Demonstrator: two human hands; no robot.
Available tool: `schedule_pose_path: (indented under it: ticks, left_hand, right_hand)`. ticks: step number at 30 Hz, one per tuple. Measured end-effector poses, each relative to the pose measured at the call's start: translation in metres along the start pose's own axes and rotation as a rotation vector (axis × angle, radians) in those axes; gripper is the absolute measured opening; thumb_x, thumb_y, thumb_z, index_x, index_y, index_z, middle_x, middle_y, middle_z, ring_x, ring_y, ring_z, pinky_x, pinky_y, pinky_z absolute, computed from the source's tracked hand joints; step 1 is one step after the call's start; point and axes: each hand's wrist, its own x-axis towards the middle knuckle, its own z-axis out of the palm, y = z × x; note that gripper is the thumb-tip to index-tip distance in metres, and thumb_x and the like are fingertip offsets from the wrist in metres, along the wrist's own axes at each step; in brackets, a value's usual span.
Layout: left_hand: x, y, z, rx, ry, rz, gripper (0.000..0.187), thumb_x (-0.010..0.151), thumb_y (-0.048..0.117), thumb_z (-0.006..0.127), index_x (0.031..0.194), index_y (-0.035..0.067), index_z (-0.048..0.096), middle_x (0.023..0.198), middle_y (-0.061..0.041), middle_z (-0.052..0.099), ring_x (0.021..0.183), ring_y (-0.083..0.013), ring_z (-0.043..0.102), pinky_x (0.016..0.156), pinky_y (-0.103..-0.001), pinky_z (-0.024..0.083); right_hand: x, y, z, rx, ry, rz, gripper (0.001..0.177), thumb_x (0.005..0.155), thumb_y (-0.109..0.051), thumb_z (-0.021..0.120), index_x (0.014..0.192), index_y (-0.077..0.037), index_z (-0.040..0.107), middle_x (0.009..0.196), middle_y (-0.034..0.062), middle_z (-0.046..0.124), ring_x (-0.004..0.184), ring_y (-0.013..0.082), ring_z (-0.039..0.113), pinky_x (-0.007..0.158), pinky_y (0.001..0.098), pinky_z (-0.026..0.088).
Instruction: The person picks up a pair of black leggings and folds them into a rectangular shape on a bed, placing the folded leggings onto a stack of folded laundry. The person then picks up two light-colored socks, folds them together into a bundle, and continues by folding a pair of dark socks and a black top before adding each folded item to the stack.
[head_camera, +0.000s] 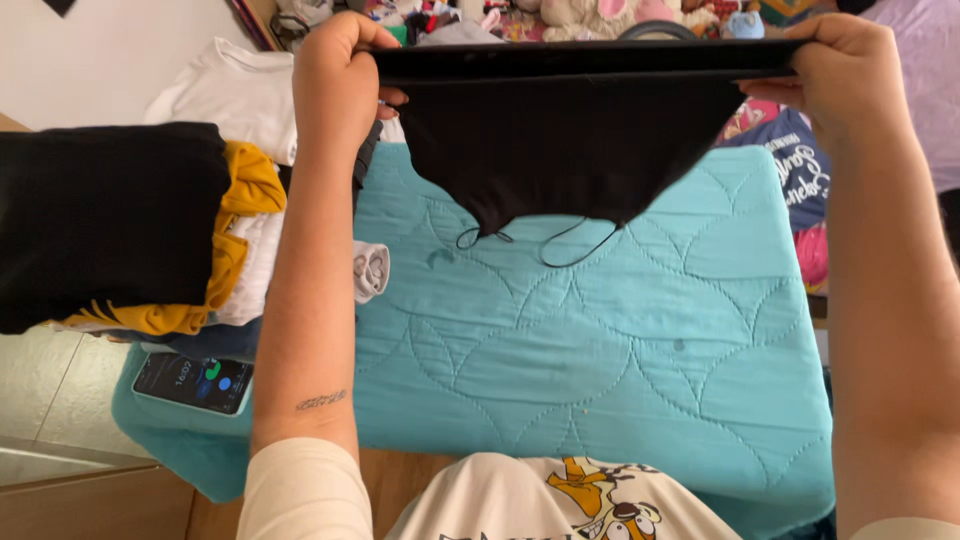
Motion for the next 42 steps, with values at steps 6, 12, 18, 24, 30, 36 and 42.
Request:
schedule_pose_path:
  ticks: [6,12,18,24,30,36,42]
  left_hand:
    - [-0.055,0.025,-0.014,0.183,0.188,0.372,0.039,0.082,-0.007,0.043,0.099,0.012,0.072,0.101,-0.005,0.075,0.078,-0.0212,0.077,0.061,-0.030,0.054]
    - [-0.200,-0.023,0.054,0.244,-0.046,0.614,0.027,0.097,-0.008,0.052,0.113,-0.001,0.073,0.120,-0.015,0.073,0.109,-0.0287,0.072,0.097,-0.039,0.058]
    - [-0.314,-0.065,0.171,0.181,-0.540,0.522,0.025,0.072,-0.014,0.052,0.076,0.007,0.041,0.074,-0.006,0.042,0.057,-0.0249,0.043,0.046,-0.038,0.038]
    - [-0.327,-0.077,0.183,0.382,-0.921,0.553,0.021,0.083,0.020,0.073,0.089,0.010,0.056,0.087,-0.007,0.057,0.075,-0.0264,0.058,0.062,-0.040,0.050]
    - [-0.248,-0.111,0.125,0.586,-0.642,0.785,0.043,0.075,0.001,0.063,0.116,0.014,0.063,0.123,-0.007,0.058,0.113,-0.0305,0.051,0.095,-0.050,0.036]
    - [-0.209,-0.202,0.124,0.416,-0.478,1.006,0.057,0.076,0.014,0.076,0.132,0.009,0.067,0.136,-0.011,0.066,0.133,-0.0297,0.058,0.118,-0.063,0.034]
    - [-0.204,-0.208,0.146,0.198,-0.292,1.196,0.016,0.096,0.007,0.067,0.111,0.008,0.073,0.116,-0.010,0.074,0.114,-0.0252,0.071,0.112,-0.053,0.048]
  right_hand:
    - [0.027,0.008,0.001,0.002,0.042,-0.202,0.042,0.089,0.014,0.044,0.102,-0.013,0.072,0.123,-0.0002,0.079,0.112,0.0082,0.079,0.088,0.0146,0.071]
    - [-0.017,0.107,-0.025,-0.138,-0.086,-0.285,0.041,0.090,0.021,0.047,0.111,-0.005,0.070,0.138,0.0100,0.073,0.118,0.0126,0.067,0.102,0.0205,0.053]
    - [-0.065,0.199,-0.044,-0.447,-0.153,-0.022,0.037,0.095,0.013,0.051,0.101,-0.015,0.074,0.129,0.0008,0.072,0.120,0.0102,0.061,0.100,0.0221,0.047]
    - [-0.103,0.202,-0.047,-0.702,-0.217,-0.274,0.047,0.084,0.005,0.065,0.127,-0.013,0.071,0.151,0.0146,0.059,0.119,0.0324,0.050,0.091,0.0488,0.037]
    - [-0.265,0.123,0.047,-0.594,-0.534,-0.583,0.064,0.079,-0.038,0.083,0.135,-0.014,0.062,0.151,0.0092,0.056,0.152,0.0333,0.044,0.126,0.0538,0.029]
    - [-0.329,0.128,0.099,-0.756,-0.526,-0.650,0.082,0.088,-0.058,0.068,0.155,-0.017,0.045,0.160,0.0040,0.048,0.151,0.0229,0.040,0.124,0.0471,0.025]
    - [-0.330,0.135,0.101,-0.609,-0.353,-0.700,0.041,0.100,-0.012,0.052,0.140,-0.008,0.061,0.144,0.0100,0.064,0.136,0.0277,0.058,0.116,0.0461,0.041]
